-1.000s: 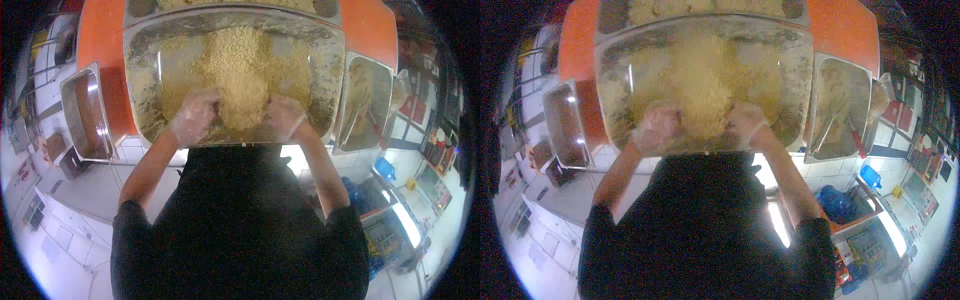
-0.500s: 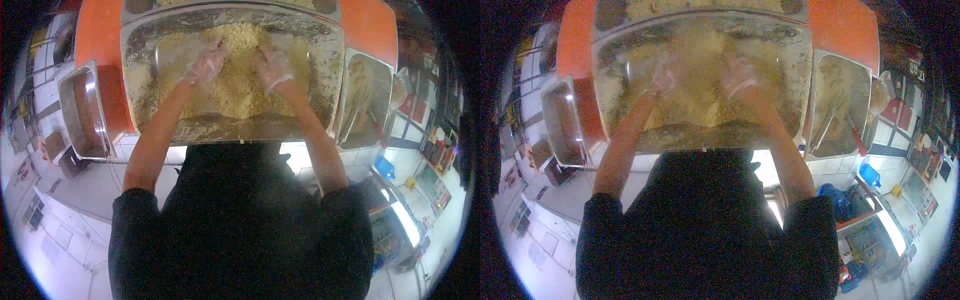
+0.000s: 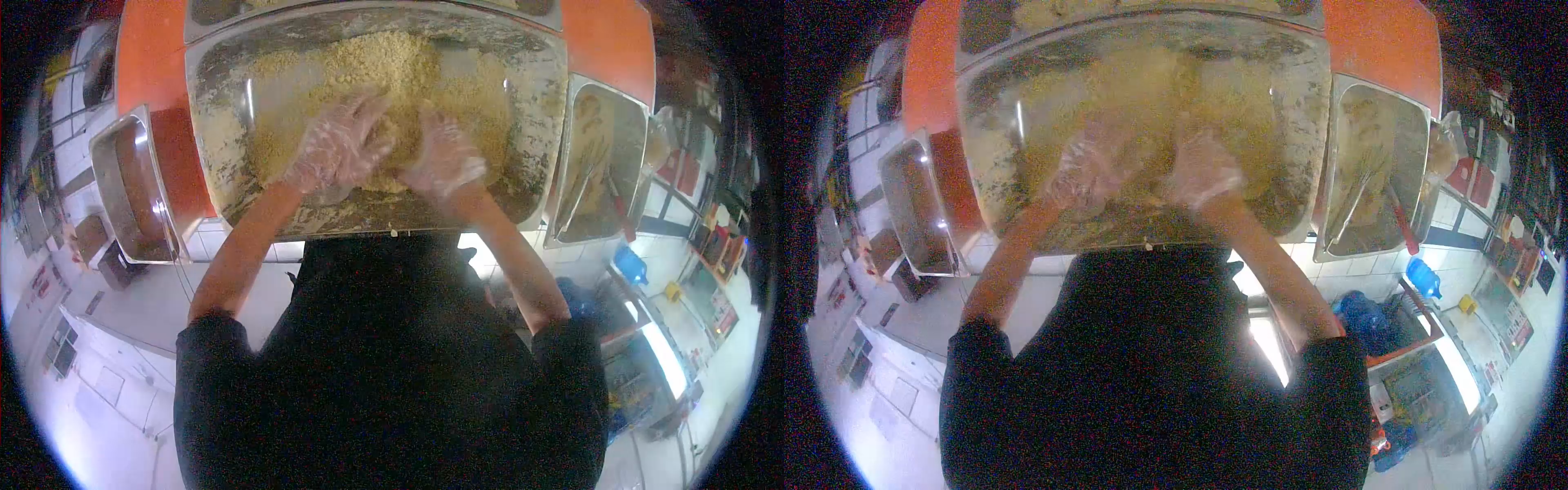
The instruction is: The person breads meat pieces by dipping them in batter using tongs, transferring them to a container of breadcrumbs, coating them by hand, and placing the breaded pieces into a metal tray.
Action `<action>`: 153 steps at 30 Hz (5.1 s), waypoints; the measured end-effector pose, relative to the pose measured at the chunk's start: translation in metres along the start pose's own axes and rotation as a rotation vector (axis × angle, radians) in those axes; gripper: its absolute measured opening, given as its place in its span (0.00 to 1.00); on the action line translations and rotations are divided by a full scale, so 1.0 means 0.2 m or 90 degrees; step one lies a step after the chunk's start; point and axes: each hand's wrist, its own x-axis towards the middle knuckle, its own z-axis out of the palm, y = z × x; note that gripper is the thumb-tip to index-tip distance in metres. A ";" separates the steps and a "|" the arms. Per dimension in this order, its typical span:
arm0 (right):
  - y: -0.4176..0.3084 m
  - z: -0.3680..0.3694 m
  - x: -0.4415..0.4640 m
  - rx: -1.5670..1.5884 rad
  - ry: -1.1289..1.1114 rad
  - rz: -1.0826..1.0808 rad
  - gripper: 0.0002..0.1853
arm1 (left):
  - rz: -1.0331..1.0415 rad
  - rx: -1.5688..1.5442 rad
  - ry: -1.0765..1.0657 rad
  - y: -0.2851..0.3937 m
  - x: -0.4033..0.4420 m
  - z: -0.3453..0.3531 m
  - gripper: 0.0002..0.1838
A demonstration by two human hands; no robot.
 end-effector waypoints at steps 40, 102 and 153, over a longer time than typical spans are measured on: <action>0.36 0.22 -0.20 0.021 0.159 -0.188 0.18 | -0.094 -0.183 0.072 0.09 -0.14 0.01 0.22; 0.39 0.17 0.32 0.356 0.014 -0.196 0.26 | 0.077 0.066 -0.203 -0.36 0.21 0.25 0.25; 0.23 0.16 -0.07 0.554 0.226 0.252 0.22 | -0.139 -0.167 0.242 0.10 -0.01 -0.02 0.26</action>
